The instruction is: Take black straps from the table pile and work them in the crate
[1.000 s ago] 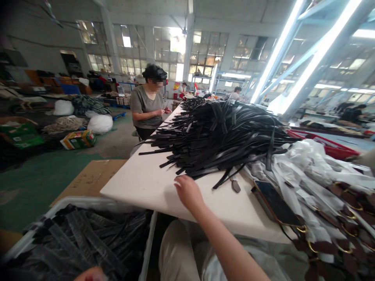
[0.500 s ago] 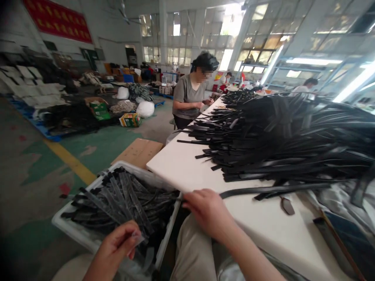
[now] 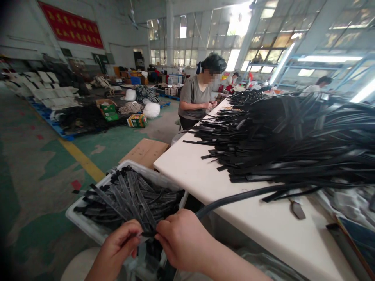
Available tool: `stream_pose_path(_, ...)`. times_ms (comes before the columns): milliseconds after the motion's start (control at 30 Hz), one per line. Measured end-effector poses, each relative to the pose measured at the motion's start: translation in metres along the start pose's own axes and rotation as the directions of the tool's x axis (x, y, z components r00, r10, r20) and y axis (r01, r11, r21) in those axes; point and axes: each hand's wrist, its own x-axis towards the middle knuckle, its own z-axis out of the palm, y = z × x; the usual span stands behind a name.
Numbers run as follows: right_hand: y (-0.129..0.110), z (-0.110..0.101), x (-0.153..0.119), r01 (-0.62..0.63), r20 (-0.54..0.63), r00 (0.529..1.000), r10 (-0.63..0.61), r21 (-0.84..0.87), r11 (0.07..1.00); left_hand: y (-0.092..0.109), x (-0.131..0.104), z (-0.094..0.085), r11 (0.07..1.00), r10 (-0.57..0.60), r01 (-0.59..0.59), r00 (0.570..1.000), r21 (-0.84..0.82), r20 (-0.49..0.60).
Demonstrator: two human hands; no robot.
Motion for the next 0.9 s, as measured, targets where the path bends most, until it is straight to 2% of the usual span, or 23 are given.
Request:
stream_pose_path(133,-0.004,0.001,0.004,-0.004,0.119,0.993,0.010,-0.049,0.999,-0.002,0.002,0.007,0.989,0.012,-0.029,0.993,0.146,0.117)
stream_pose_path(267,0.000,0.005,0.007,-0.033,0.217,0.975,0.043,-0.049,0.998,-0.001,0.006,0.011,0.920,0.022,-0.096,0.981,0.380,0.193)
stream_pose_path(367,0.019,0.000,0.000,-0.165,0.211,0.962,0.173,-0.055,0.985,-0.003,0.008,-0.001,0.852,0.016,-0.087,0.990,0.516,0.140)
stream_pose_path(433,0.035,-0.004,-0.007,-0.236,0.201,0.949,0.243,-0.059,0.970,-0.006,0.010,-0.010,0.792,0.057,-0.122,0.990,0.598,0.126)
stream_pose_path(533,0.045,-0.004,-0.013,-0.224,0.192,0.955,0.224,-0.024,0.974,-0.010,0.014,-0.011,0.654,0.142,-0.233,0.972,0.720,0.185)
stream_pose_path(633,0.033,0.007,-0.008,-0.207,0.172,0.962,0.210,-0.033,0.978,-0.012,0.015,0.009,0.555,0.191,-0.310,0.951,0.772,0.244)
stream_pose_path(700,0.022,0.016,-0.005,-0.168,0.183,0.969,0.166,-0.004,0.986,-0.015,0.012,0.024,0.567,0.210,-0.331,0.944,0.754,0.256)
stream_pose_path(767,0.017,0.019,-0.006,-0.121,0.198,0.974,0.109,0.049,0.991,-0.020,0.007,0.031,0.593,0.232,-0.336,0.942,0.732,0.244)
stream_pose_path(833,0.022,0.015,-0.012,-0.144,0.211,0.969,0.129,0.060,0.988,-0.026,0.002,0.026,0.588,0.250,-0.327,0.943,0.740,0.218)
stream_pose_path(900,0.035,0.004,-0.022,-0.225,0.216,0.952,0.215,0.025,0.974,-0.032,-0.001,0.012,0.561,0.268,-0.302,0.947,0.771,0.176)
